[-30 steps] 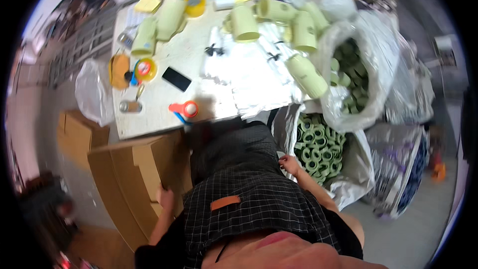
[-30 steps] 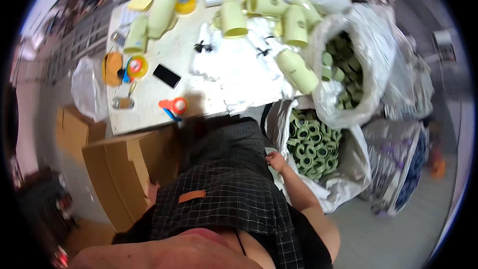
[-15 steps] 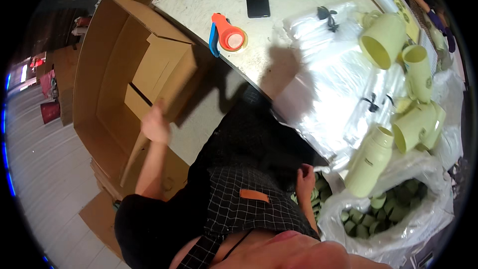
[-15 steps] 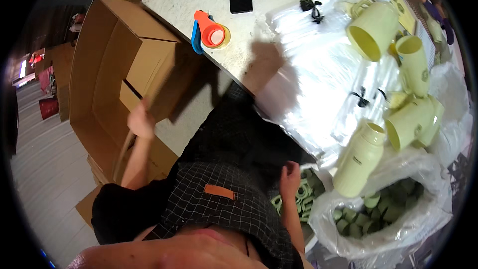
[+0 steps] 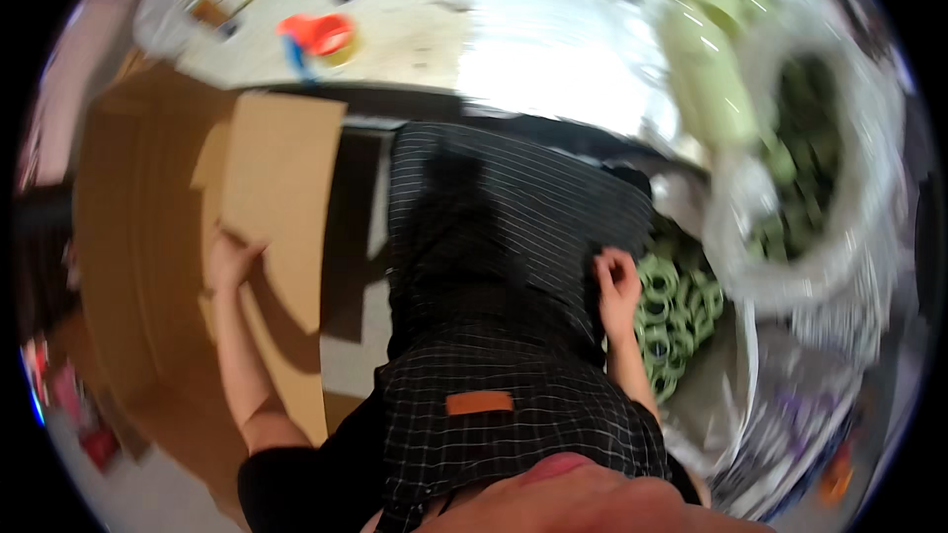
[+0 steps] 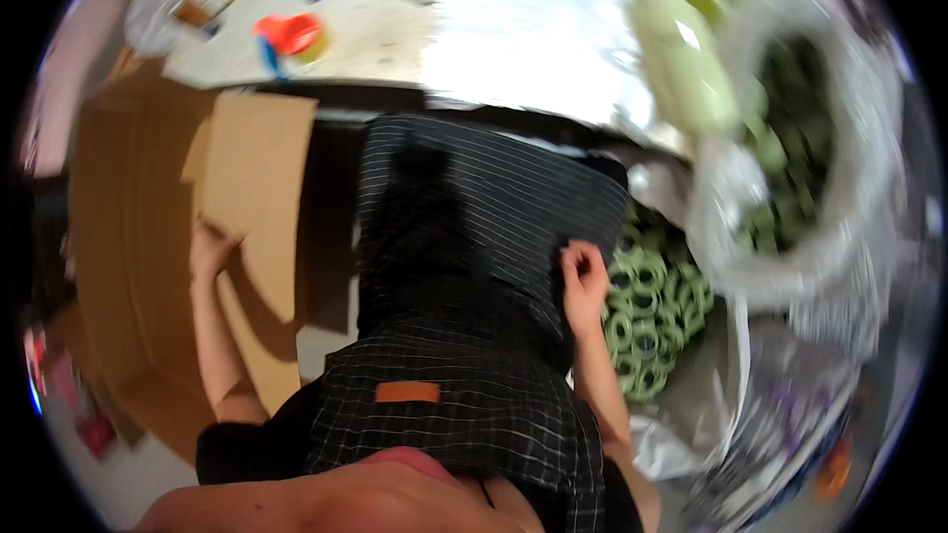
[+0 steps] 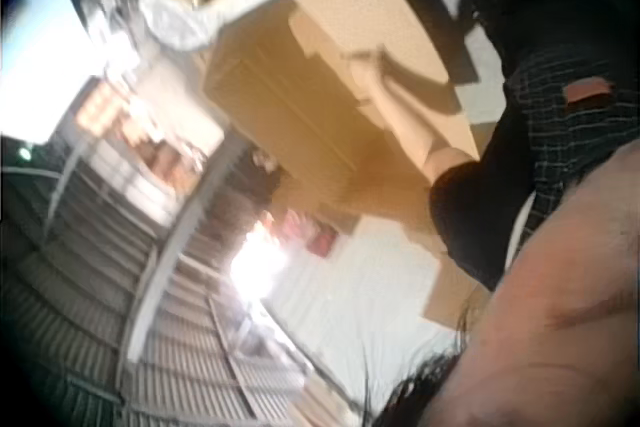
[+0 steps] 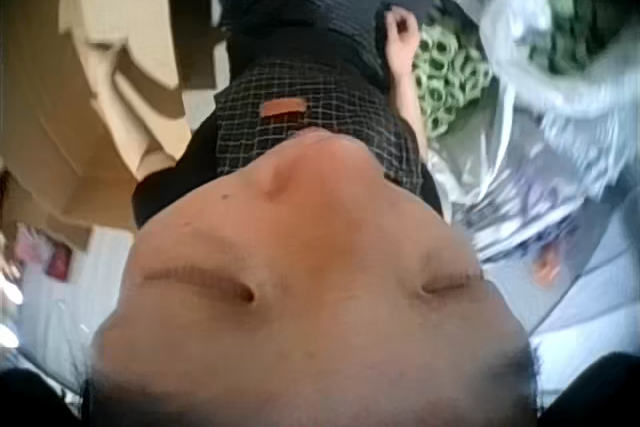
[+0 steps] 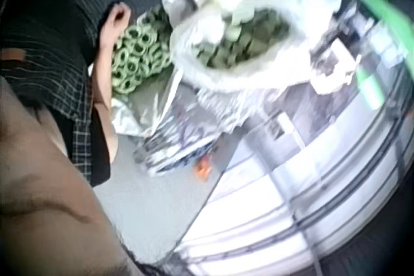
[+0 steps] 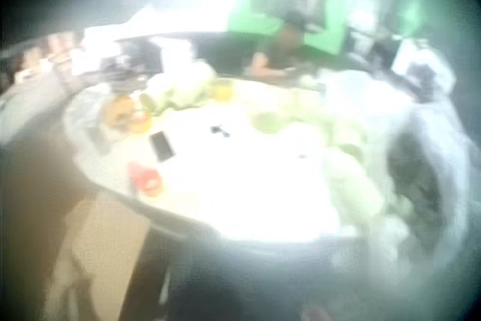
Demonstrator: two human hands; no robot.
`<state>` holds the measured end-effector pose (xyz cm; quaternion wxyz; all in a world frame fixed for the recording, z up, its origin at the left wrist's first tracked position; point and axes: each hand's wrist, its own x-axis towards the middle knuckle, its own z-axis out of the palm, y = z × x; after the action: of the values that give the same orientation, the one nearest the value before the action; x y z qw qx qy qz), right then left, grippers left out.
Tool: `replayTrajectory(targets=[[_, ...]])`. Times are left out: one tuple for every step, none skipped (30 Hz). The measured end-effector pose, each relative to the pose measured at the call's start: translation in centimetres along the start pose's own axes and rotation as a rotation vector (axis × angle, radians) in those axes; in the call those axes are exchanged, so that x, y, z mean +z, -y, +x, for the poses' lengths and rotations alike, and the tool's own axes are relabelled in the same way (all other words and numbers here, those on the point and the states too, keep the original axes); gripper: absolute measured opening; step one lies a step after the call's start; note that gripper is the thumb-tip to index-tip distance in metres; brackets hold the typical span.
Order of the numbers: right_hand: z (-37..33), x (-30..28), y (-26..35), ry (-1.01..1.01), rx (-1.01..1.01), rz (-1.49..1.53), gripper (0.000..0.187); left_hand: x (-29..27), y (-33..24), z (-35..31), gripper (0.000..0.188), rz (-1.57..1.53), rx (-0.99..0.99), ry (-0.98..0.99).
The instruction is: The person takes green thermos flasks, places green caps onto them, puts them into plastic bags, and then places the packaged flasks into a cardboard box.
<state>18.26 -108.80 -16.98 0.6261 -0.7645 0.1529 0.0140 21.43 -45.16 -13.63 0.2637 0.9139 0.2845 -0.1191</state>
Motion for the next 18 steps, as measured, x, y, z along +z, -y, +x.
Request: replayTrajectory(targets=[[0.6,-0.2,0.0,-0.023,-0.075,0.092,0.018,-1.0,2.2,0.8,0.072,-0.011,-0.047,0.133],[1.1,-1.4,0.4,-0.077,-0.101,0.067,0.022,0.3,0.8,0.5,0.062,0.234,-0.047,-0.026],[1.6,-2.6,1.0,-0.132,-0.159,0.084,0.024,2.1,-0.9,0.2,0.058,0.315,-0.092,-0.071],[2.8,-3.2,1.9,-0.241,-0.200,0.081,0.026,2.2,-2.8,1.0,0.055,0.409,-0.140,-0.126],[3.1,-4.5,2.0,-0.323,-0.228,0.139,0.028,4.4,-1.8,1.0,0.055,0.432,-0.104,-0.215],[3.5,-5.6,2.2,-0.390,-0.246,0.206,0.030,6.5,-0.3,1.3,0.056,0.465,-0.085,-0.309],[4.5,-6.0,3.0,-0.438,-0.215,0.237,0.032,7.5,0.1,1.7,0.056,0.497,-0.065,-0.419],[5.9,-6.1,3.9,-0.487,-0.192,0.277,0.035,7.6,-0.2,1.9,0.058,0.482,-0.039,-0.398],[7.8,-6.5,4.0,-0.510,-0.240,0.346,0.037,7.9,0.0,1.6,0.060,0.470,-0.020,-0.368],[9.9,-6.6,4.3,-0.500,-0.266,0.328,0.044,7.5,0.3,1.2,0.062,0.456,-0.008,-0.348],[12.6,-7.2,4.1,-0.611,-0.324,0.235,0.048,7.5,-0.3,0.7,0.062,0.437,-0.004,-0.324],[15.6,-7.6,3.8,-0.720,-0.363,0.141,0.052,7.5,-0.7,-0.2,0.063,0.431,-0.006,-0.294],[18.6,-7.3,4.9,-0.819,-0.379,0.209,0.051,7.5,-1.1,-0.9,0.065,0.435,-0.007,-0.313],[21.5,-7.2,6.0,-0.921,-0.392,0.271,0.049,7.9,-1.5,-1.5,0.067,0.439,-0.007,-0.325],[23.9,-8.1,7.2,-0.789,-0.461,0.297,0.044,8.3,-1.8,-1.9,0.068,0.446,-0.005,-0.327],[25.5,-8.4,8.3,-0.647,-0.533,0.329,0.040,8.1,-1.5,-2.5,0.070,0.434,-0.023,-0.327],[25.9,-8.4,8.2,-0.577,-0.470,0.398,0.037,7.9,-1.5,-2.8,0.072,0.422,-0.035,-0.325],[26.8,-8.4,8.0,-0.514,-0.413,0.470,0.034,7.8,-2.4,-2.4,0.074,0.408,-0.036,-0.326]])
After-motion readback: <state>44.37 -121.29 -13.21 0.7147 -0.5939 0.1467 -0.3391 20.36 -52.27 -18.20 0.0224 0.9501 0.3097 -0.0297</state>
